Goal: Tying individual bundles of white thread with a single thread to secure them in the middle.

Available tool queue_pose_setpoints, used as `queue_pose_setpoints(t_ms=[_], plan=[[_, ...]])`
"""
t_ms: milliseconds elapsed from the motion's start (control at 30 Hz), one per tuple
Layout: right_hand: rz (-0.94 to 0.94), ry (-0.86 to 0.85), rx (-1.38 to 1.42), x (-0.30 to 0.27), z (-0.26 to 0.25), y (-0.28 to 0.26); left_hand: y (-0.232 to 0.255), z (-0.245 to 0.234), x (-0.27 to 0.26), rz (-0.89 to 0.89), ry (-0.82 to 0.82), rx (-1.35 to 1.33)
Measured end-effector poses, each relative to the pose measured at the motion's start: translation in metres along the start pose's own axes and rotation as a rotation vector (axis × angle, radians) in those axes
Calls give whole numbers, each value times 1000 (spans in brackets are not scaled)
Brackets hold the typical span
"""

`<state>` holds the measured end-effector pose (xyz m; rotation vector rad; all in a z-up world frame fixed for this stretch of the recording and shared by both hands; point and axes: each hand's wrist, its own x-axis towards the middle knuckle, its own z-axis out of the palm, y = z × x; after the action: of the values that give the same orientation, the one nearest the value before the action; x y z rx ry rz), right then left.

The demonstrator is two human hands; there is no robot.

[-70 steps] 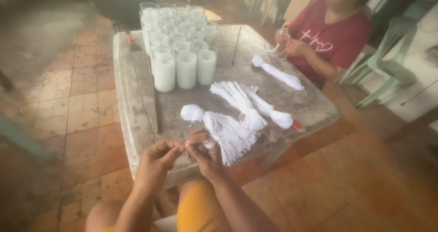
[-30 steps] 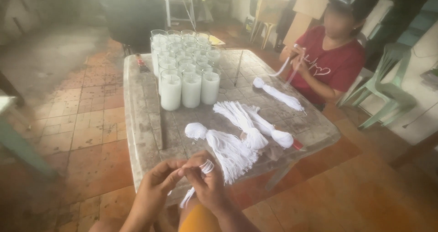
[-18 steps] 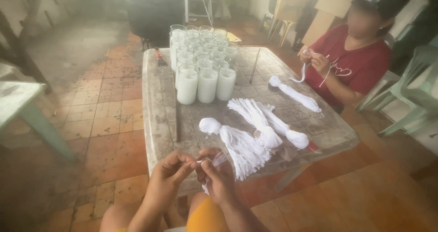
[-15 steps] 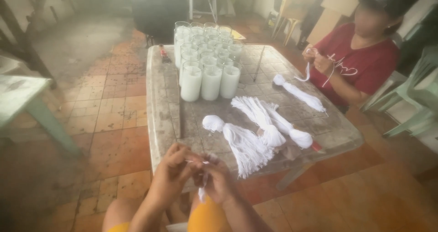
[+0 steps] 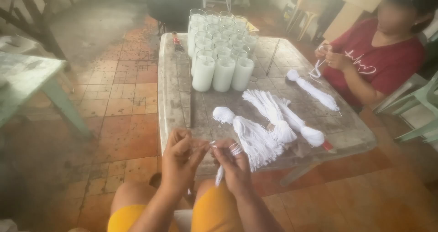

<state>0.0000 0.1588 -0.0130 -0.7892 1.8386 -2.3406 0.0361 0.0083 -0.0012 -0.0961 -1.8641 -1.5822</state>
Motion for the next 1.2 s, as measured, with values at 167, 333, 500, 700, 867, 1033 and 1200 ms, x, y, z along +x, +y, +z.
queue_pose_setpoints(t_ms=[167, 333, 500, 700, 867, 1033, 1200], plan=[[-377, -64, -427, 7, 5, -33, 17, -1, 2, 430, -34, 378], [-421, -10, -515, 9, -3, -20, 21, -4, 3, 63, -274, 179], [-407, 86, -274, 6, 2, -23, 19, -1, 4, -235, -220, -77], [-424, 84, -331, 4, 0, -23, 27, 1, 4, -135, -255, -32], [-156, 50, 101, 8, -7, -17, 23, 1, 3, -189, -218, -49], [-33, -52, 505, 10, -13, -17, 17, -1, 1, -265, -220, -73], [24, -416, 764, 8, -5, -31, 5, -2, -1, -276, -224, -194]])
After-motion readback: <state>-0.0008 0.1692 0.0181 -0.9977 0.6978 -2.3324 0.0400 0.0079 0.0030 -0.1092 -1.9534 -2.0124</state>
